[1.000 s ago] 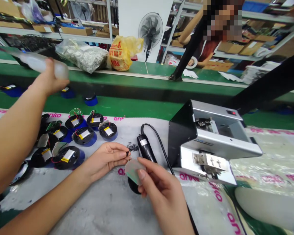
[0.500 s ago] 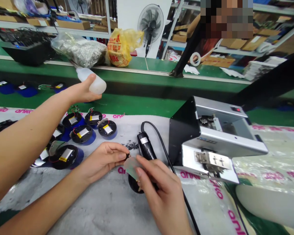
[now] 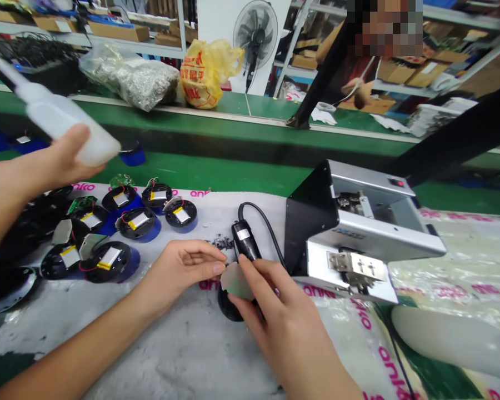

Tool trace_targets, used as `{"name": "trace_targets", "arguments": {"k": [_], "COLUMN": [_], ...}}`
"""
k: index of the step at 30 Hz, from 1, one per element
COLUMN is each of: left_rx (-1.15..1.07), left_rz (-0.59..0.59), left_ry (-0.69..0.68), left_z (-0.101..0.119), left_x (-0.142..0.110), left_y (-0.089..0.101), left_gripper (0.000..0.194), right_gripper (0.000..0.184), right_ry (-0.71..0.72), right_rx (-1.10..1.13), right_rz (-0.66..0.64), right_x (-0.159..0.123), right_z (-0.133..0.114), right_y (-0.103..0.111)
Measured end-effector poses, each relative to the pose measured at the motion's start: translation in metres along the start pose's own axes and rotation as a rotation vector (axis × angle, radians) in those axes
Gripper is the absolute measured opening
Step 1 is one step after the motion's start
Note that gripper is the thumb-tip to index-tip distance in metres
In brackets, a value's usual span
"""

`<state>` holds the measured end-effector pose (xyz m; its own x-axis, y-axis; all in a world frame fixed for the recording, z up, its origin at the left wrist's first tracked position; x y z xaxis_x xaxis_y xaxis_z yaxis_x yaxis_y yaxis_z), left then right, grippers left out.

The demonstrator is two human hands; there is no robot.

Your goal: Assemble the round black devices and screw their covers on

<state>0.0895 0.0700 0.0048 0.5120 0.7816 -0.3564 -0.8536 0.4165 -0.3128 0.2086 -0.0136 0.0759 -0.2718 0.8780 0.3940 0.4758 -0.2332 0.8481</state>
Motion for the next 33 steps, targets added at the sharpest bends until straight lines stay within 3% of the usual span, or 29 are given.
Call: {"name": "trace_targets", "arguments": {"k": [4,8,9,11,13,16,19,22,24,28,33], "left_rx": [0.151,0.611,0.701,0.796,0.846,0.86,0.661,0.27,0.099,0.09,0.22], "left_rz": [-0.035,-0.087,-0.105,-0.138,-0.156,-0.147,-0.129,-0.258,-0.287,-0.156,-0.031], "left_ry": [-0.081,-0.136,-0.135,-0.169,-0.229,-0.221,-0.022,0.249,0.327,0.325,0.211], "left_z": [0.012,0.013,0.009,0.004,0.003,-0.001,-0.015,-0.037,-0.041,-0.043,-0.044], "left_x": [-0.011,-0.019,-0.019,-0.018,-0.017,-0.015,-0.014,-0.018,-0.018,-0.012,-0.012], "left_y": [-0.006,-0.019,-0.023,-0.033,-0.042,-0.044,-0.032,-0.034,-0.037,-0.035,-0.038], "left_gripper": [0.029,0.09,0.097,0.09,0.069,0.049,0.055,0.062,0.053,0.034,0.021], "right_gripper": [0.052,0.048,0.046,0.04,0.035,0.037,0.041,0.04,0.04,0.044,0.042], "right_ry": [0.002,-0.089,-0.095,-0.095,-0.1,-0.127,-0.171,-0.217,-0.238,-0.211,-0.08], "right_rx": [0.053,0.182,0.188,0.174,0.148,0.129,0.155,0.215,0.244,0.249,0.154], "right_rz": [-0.08,-0.132,-0.121,-0.072,-0.012,-0.021,-0.039,0.02,0.037,0.015,0.033], "right_x": [-0.003,-0.005,-0.006,-0.009,-0.013,-0.024,-0.035,-0.042,-0.045,-0.043,-0.027], "right_z": [0.003,0.011,0.011,0.01,0.01,0.01,0.013,0.015,0.017,0.015,0.01], "right_y": [-0.002,-0.002,-0.001,0.004,0.008,0.004,-0.003,-0.005,-0.006,-0.007,0.001]}}
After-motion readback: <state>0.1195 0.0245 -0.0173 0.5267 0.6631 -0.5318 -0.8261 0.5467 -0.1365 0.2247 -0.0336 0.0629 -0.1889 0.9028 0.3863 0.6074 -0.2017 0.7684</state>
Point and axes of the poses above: each hand's wrist, its own x-axis towards the middle knuckle, its own y-axis out of the back of the hand, z = x × y, the point moved 9 cm from there along x, towards the middle knuckle, and after that the axes turned 6 degrees about y, right-handed, at the moved point
